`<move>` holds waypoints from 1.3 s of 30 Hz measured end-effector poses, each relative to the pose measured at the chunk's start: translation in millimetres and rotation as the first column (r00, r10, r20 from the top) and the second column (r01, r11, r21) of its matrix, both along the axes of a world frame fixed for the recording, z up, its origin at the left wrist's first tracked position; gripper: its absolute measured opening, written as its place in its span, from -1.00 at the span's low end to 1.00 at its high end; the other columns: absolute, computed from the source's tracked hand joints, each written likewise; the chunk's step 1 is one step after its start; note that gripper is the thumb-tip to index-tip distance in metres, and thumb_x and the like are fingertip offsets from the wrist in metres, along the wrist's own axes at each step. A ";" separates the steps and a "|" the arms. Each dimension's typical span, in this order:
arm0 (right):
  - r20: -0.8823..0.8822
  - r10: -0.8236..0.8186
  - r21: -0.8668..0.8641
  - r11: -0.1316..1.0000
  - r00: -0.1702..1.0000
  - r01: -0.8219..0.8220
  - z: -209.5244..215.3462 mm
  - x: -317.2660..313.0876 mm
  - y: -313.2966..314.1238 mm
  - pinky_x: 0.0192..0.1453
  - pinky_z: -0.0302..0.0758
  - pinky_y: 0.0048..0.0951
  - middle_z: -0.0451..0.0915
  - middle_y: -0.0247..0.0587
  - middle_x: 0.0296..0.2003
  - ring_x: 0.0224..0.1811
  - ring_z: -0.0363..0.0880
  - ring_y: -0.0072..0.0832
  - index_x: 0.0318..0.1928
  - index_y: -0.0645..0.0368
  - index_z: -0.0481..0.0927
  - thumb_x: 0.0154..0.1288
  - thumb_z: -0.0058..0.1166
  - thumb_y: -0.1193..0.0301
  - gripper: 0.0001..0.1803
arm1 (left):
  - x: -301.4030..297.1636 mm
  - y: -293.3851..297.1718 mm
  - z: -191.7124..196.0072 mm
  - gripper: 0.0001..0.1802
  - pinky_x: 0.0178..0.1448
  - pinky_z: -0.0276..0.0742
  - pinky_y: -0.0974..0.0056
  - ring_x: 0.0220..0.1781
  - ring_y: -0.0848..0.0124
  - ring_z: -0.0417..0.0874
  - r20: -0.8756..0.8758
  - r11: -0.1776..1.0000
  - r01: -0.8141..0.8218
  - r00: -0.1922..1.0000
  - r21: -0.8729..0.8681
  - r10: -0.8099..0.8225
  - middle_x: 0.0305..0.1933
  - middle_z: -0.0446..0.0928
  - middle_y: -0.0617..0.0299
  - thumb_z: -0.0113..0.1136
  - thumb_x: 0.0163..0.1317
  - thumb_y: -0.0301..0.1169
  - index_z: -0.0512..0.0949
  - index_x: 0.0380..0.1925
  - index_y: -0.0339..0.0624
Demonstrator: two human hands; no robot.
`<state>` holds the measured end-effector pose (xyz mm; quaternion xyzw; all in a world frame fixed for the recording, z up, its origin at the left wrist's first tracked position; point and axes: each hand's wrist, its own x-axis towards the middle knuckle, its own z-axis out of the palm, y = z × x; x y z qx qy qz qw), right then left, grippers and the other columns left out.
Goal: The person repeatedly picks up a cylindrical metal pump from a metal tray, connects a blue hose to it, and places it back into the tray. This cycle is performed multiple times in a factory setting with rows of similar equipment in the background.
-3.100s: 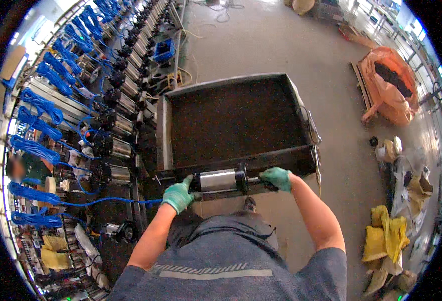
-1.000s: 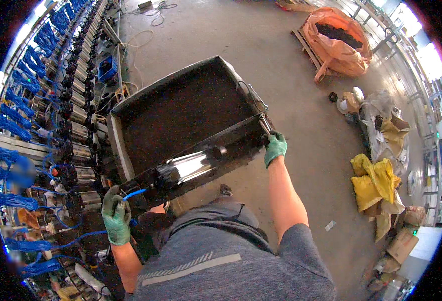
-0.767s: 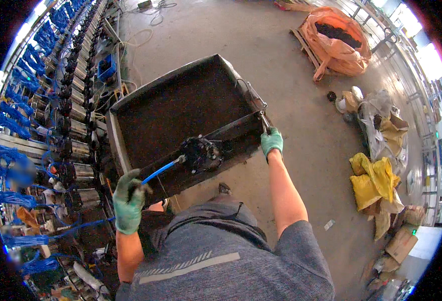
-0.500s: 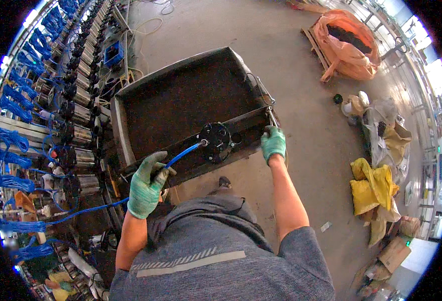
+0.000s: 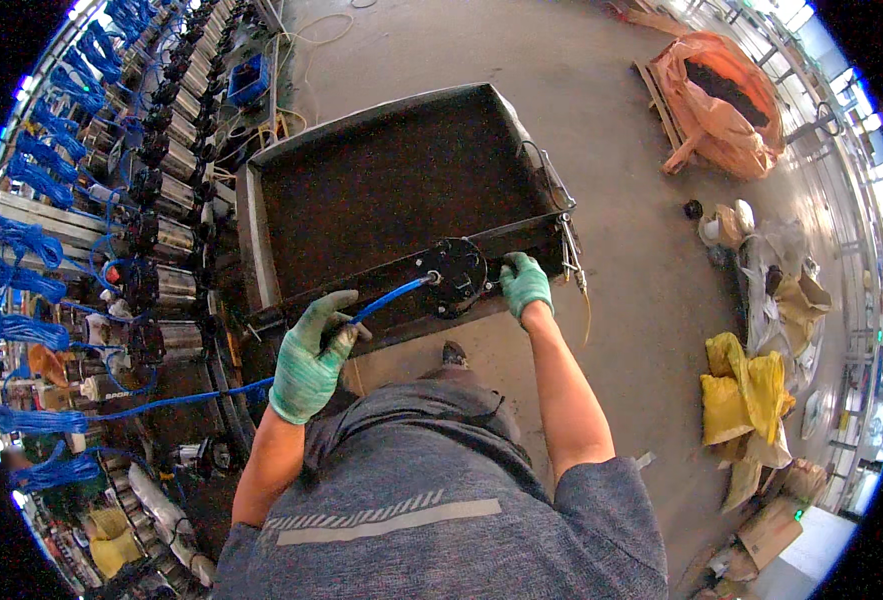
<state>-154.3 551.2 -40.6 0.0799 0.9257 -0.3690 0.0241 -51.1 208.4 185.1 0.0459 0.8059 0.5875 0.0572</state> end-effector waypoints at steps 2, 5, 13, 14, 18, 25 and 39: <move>0.031 0.008 0.002 1.000 0.999 -0.008 -2.9 -2.4 -2.5 0.22 0.56 -0.08 0.65 0.11 0.06 0.12 0.62 0.09 0.10 0.13 0.65 0.37 0.17 0.35 -0.68 | 1.1 -1.0 0.0 -0.54 -0.05 0.56 0.39 -0.17 0.54 0.64 -0.002 1.000 -0.001 1.000 0.010 0.001 -0.19 0.71 0.21 0.18 0.46 -0.55 0.48 0.33 -0.08; 0.059 0.012 0.021 1.000 0.998 -0.013 -11.0 -5.8 -2.1 0.21 0.57 -0.08 0.67 0.12 0.03 0.11 0.63 0.11 0.10 0.13 0.65 0.37 0.17 0.35 -0.67 | 0.9 -1.4 -1.7 -0.56 -0.01 0.58 0.36 -0.14 0.51 0.66 -0.023 1.000 0.005 1.000 0.020 -0.005 -0.18 0.70 0.20 0.18 0.46 -0.55 0.48 0.32 -0.08; 0.148 -0.043 -0.276 0.957 0.988 0.083 -42.7 -16.0 6.5 0.10 0.62 -0.24 0.76 -0.01 -0.12 -0.07 0.73 -0.17 0.13 0.16 0.64 0.38 0.25 0.36 -0.65 | 0.9 -20.1 9.9 -0.69 -0.14 0.58 0.35 -0.27 0.47 0.66 -0.087 0.968 -0.247 0.966 -0.041 0.242 -0.30 0.64 0.20 0.23 0.41 -0.53 0.50 0.12 -0.15; 0.188 -0.044 -0.332 0.937 0.981 0.106 -23.5 -15.9 -0.7 0.09 0.63 -0.27 0.76 -0.05 -0.14 -0.08 0.73 -0.24 0.12 0.17 0.64 0.37 0.28 0.36 -0.64 | 3.4 -42.4 -8.4 -0.69 -0.16 0.58 0.33 -0.26 0.46 0.66 -0.157 0.953 -0.300 0.944 -0.035 0.291 -0.29 0.64 0.23 0.24 0.42 -0.44 0.50 0.12 -0.14; 0.075 0.048 -0.376 0.926 0.996 -0.016 45.1 -3.5 -41.9 0.02 0.64 -0.35 0.70 -0.15 -0.15 -0.12 0.69 -0.40 0.08 0.22 0.66 0.27 0.40 0.37 -0.60 | 35.5 -98.3 -4.2 -0.68 -0.45 0.31 0.48 -0.45 0.62 0.44 0.141 0.789 -0.610 0.790 0.071 0.597 -0.33 0.59 0.35 0.20 0.41 -0.43 0.51 0.14 -0.09; 0.007 0.389 -0.023 0.921 0.921 -0.389 131.5 19.3 -147.6 0.12 0.63 -0.11 0.58 -0.02 0.01 0.02 0.67 -0.01 0.07 0.10 0.64 0.24 0.35 0.18 -0.55 | 45.2 -131.4 -103.3 -0.72 -0.14 0.58 0.35 -0.24 0.48 0.60 -0.011 0.759 -0.635 0.768 -0.143 0.641 -0.14 0.60 0.26 0.14 0.37 -0.68 0.54 0.04 -0.21; 0.021 0.121 -0.125 0.985 0.992 -0.117 30.3 3.5 -58.0 0.17 0.61 -0.27 0.69 -0.08 0.05 0.06 0.68 -0.22 0.16 0.17 0.68 0.38 0.20 0.40 -0.63 | -8.6 -35.1 2.9 -0.68 -0.03 0.59 0.29 -0.16 0.46 0.66 -0.055 0.976 -0.192 0.979 0.100 0.198 -0.21 0.65 0.19 0.28 0.36 -0.51 0.52 0.09 -0.19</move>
